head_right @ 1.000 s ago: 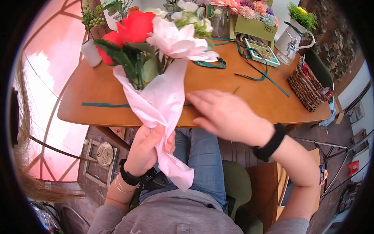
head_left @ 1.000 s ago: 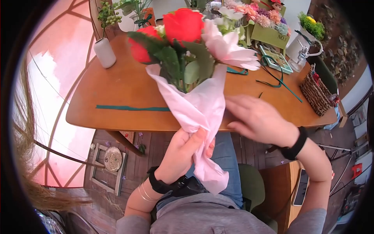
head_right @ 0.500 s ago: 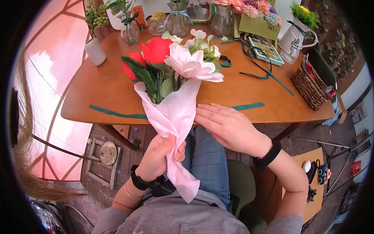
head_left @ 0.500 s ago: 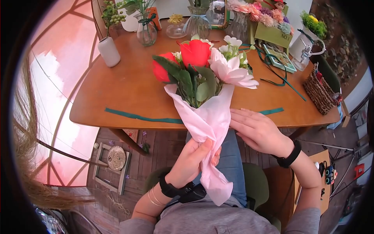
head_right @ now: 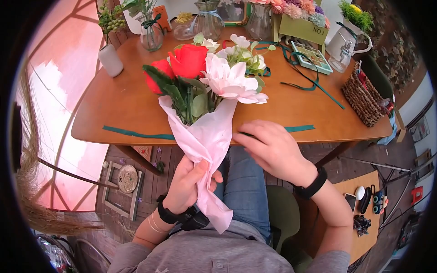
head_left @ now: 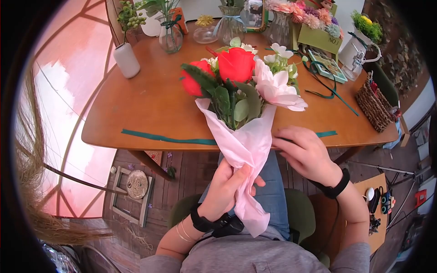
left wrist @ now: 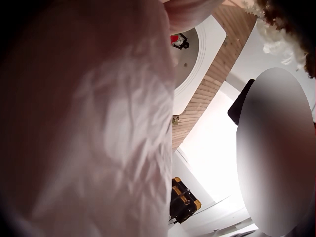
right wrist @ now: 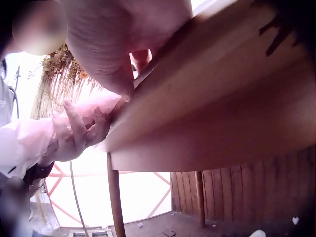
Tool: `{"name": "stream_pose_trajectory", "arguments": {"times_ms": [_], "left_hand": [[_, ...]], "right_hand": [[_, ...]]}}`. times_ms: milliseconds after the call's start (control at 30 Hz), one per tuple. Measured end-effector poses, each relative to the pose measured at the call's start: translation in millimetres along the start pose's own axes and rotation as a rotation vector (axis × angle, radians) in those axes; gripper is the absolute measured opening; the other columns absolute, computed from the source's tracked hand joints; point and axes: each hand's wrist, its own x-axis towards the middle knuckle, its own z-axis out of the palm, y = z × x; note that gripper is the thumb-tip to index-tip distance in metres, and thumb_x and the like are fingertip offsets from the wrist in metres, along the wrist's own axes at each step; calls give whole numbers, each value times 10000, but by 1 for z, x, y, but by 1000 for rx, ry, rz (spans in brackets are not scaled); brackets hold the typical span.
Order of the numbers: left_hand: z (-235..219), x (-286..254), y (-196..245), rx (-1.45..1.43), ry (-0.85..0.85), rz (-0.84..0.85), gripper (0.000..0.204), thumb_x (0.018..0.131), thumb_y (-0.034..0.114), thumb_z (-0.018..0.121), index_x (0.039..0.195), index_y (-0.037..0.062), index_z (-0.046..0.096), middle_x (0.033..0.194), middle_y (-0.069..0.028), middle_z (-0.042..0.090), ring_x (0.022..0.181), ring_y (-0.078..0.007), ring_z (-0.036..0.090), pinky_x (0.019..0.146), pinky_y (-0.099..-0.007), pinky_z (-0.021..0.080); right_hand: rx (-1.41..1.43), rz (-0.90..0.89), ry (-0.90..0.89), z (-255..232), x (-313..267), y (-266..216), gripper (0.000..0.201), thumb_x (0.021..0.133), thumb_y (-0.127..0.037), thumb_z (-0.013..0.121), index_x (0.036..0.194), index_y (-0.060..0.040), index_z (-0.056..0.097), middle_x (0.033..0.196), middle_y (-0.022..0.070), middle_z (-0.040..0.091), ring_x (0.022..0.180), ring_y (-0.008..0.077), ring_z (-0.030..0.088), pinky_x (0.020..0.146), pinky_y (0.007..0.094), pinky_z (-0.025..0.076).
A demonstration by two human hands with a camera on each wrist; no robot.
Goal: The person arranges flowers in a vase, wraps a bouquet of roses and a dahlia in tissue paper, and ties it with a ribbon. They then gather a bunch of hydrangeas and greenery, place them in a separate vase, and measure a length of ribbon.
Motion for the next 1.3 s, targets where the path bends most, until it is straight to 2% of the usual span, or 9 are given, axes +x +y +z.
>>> {"name": "stream_pose_trajectory", "arguments": {"times_ms": [200,333,533,633,700,767,967,1033,1300], "left_hand": [[2,0,-1,19,54,-1,320,869,181,434,1129,21,336,959,-114,500,734,-196,581,506,-228,460],[4,1,0,9,21,0,336,875,182,419,1150,20,315,1026,-153,501,773,-209,591,534,-230,472],[5,2,1,28,12,4,362,876,203,415,1169,22,304,1054,-168,496,765,-206,590,538,-230,471],[6,2,1,22,20,3,364,874,203,417,1169,21,306,1056,-169,496,760,-203,588,539,-230,471],[7,2,1,16,19,6,358,874,197,417,1167,21,308,1052,-162,495,757,-203,588,540,-231,471],[7,1,0,11,18,10,353,874,190,416,1164,21,309,1049,-154,495,754,-203,587,540,-232,472],[6,1,-9,-108,66,120,286,868,90,404,1135,22,328,996,-98,487,776,-168,560,584,-260,476],[4,1,-10,-59,77,121,338,835,33,413,1165,4,345,1082,-62,462,1000,-114,466,842,-245,388],[0,2,1,-117,-45,-5,315,859,91,420,1148,8,326,993,-97,495,820,-177,563,670,-304,493]], "right_hand": [[-76,230,103,-14,-16,-1,231,611,-21,617,839,-53,596,741,37,492,664,206,463,595,314,370],[-175,211,84,-22,-23,-4,240,577,-31,618,815,-62,607,705,35,466,629,193,451,554,300,353],[-687,177,139,-32,-10,-27,320,541,-26,591,856,-72,626,574,11,370,503,153,394,473,274,313],[-614,195,217,-27,2,-36,350,541,-16,589,887,-59,626,556,4,384,446,143,375,434,268,308],[-451,156,396,-15,11,-39,353,555,-10,584,904,-49,622,580,14,431,426,145,396,406,272,326],[-151,204,481,1,27,-46,358,560,-19,578,918,-28,602,744,62,552,564,189,539,490,267,428],[-57,27,420,31,47,-61,390,545,-87,550,926,-15,585,867,94,550,738,238,550,610,308,454],[51,-19,435,40,54,-58,408,547,-91,549,945,-8,573,886,92,547,757,237,546,630,309,454],[232,7,245,41,60,-43,382,601,-28,547,983,-19,558,937,109,569,777,262,568,643,325,467]]}}
